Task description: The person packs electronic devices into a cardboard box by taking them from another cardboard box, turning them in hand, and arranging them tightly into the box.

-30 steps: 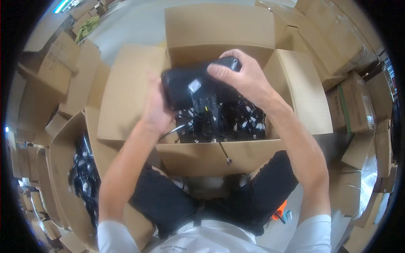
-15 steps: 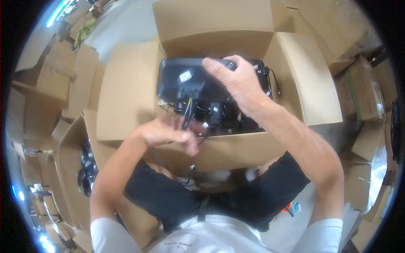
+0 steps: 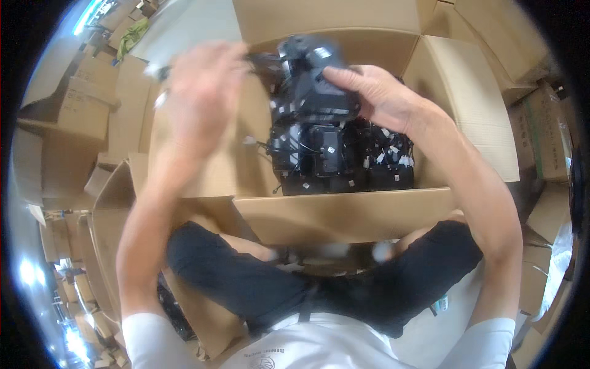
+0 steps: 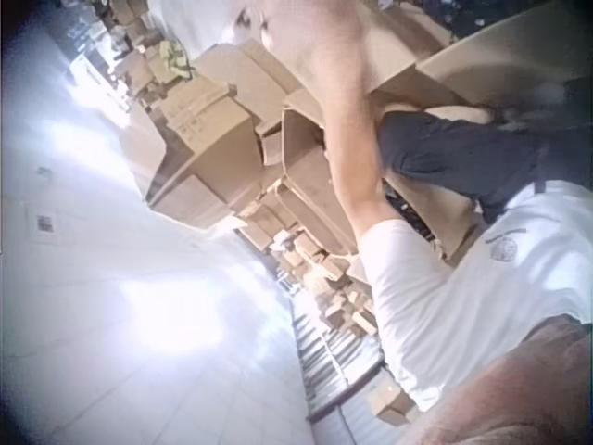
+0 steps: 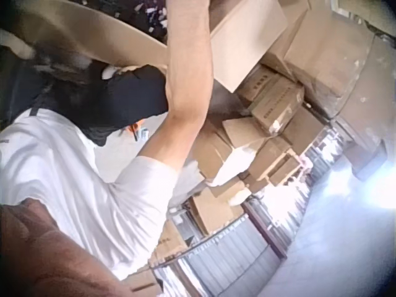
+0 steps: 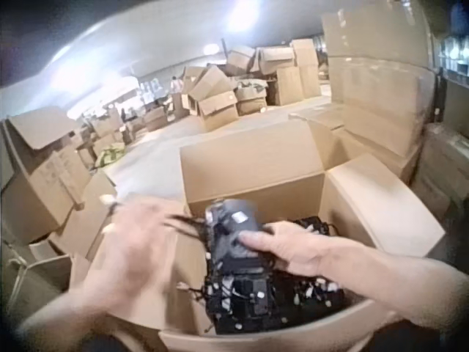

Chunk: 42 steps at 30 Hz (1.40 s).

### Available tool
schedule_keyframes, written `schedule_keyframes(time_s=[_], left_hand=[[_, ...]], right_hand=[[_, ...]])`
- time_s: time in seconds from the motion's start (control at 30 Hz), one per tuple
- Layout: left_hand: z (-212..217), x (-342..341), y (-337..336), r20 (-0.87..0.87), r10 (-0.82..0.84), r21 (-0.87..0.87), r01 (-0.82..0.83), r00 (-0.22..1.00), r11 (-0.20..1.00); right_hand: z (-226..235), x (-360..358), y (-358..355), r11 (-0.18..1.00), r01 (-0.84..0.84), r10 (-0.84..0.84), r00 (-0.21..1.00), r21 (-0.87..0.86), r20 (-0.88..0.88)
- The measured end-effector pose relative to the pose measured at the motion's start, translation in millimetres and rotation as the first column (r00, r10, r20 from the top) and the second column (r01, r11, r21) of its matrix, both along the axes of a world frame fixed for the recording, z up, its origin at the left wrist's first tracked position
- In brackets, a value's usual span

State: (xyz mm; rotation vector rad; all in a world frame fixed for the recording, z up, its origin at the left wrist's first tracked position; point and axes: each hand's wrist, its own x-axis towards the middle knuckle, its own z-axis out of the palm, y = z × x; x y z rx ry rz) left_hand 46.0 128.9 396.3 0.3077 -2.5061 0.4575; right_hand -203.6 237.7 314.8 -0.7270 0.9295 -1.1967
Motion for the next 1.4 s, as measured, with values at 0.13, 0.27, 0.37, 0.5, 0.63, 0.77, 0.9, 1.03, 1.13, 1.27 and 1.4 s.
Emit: schedule_keyframes(time_s=[0.13,0.27,0.37,0.5,0.63,0.77,0.9,1.03,1.13,1.27,1.4], left_hand=[[-133.0,-43.0,47.8,0.452,-0.291,0.462,0.058,0.843,0.885],[-263.4,-51.6,50.5,0.787,-0.273,0.382,-0.09,0.553,0.92],[-301.7,-63.2,59.8,0.81,-0.202,0.259,-0.027,0.55,0.965],[-348.5,-48.2,36.9,0.848,0.092,0.022,-0.208,0.523,0.978],[-332.2,-51.9,12.5,0.844,0.199,-0.05,-0.297,0.498,0.954],[-340.0,-47.3,13.0,0.833,0.252,-0.06,-0.372,0.493,0.926],[-340.2,-52.5,14.1,0.85,0.291,-0.087,-0.429,0.438,0.899],[-339.0,-63.2,18.2,0.835,0.304,-0.087,-0.435,0.458,0.896],[-335.8,-62.4,19.2,0.842,0.306,-0.079,-0.46,0.444,0.885],[-328.7,-67.1,15.6,0.893,0.227,-0.054,-0.408,0.389,0.911],[-341.8,-61.9,14.2,0.783,0.351,-0.098,-0.456,0.514,0.885]], right_hand=[[-51.6,-45.0,-2.7,0.971,0.16,-0.142,0.984,0.177,-0.112],[-80.2,-41.7,1.9,0.952,0.186,-0.154,0.977,0.243,-0.147],[-98.3,-57.9,5.1,0.925,0.255,-0.214,0.962,0.282,-0.169],[-110.0,-75.2,-11.2,0.975,0.188,-0.187,0.982,0.12,-0.019],[-136.3,-80.3,-8.6,0.955,0.134,-0.102,0.986,0.264,-0.133],[-216.4,-58.7,1.0,0.855,-0.053,0.155,0.975,0.516,-0.158],[-248.0,-21.9,6.8,0.805,0.021,0.215,0.921,0.593,-0.325],[-275.8,-30.5,-2.7,0.839,0.101,0.154,0.898,0.534,-0.412],[-283.1,-20.1,1.0,0.761,0.007,0.247,0.922,0.649,-0.299],[-275.7,-27.4,-9.1,0.819,-0.113,0.445,0.742,0.562,-0.5],[-285.4,-21.3,-19.6,0.771,0.018,0.476,0.648,0.637,-0.595]])
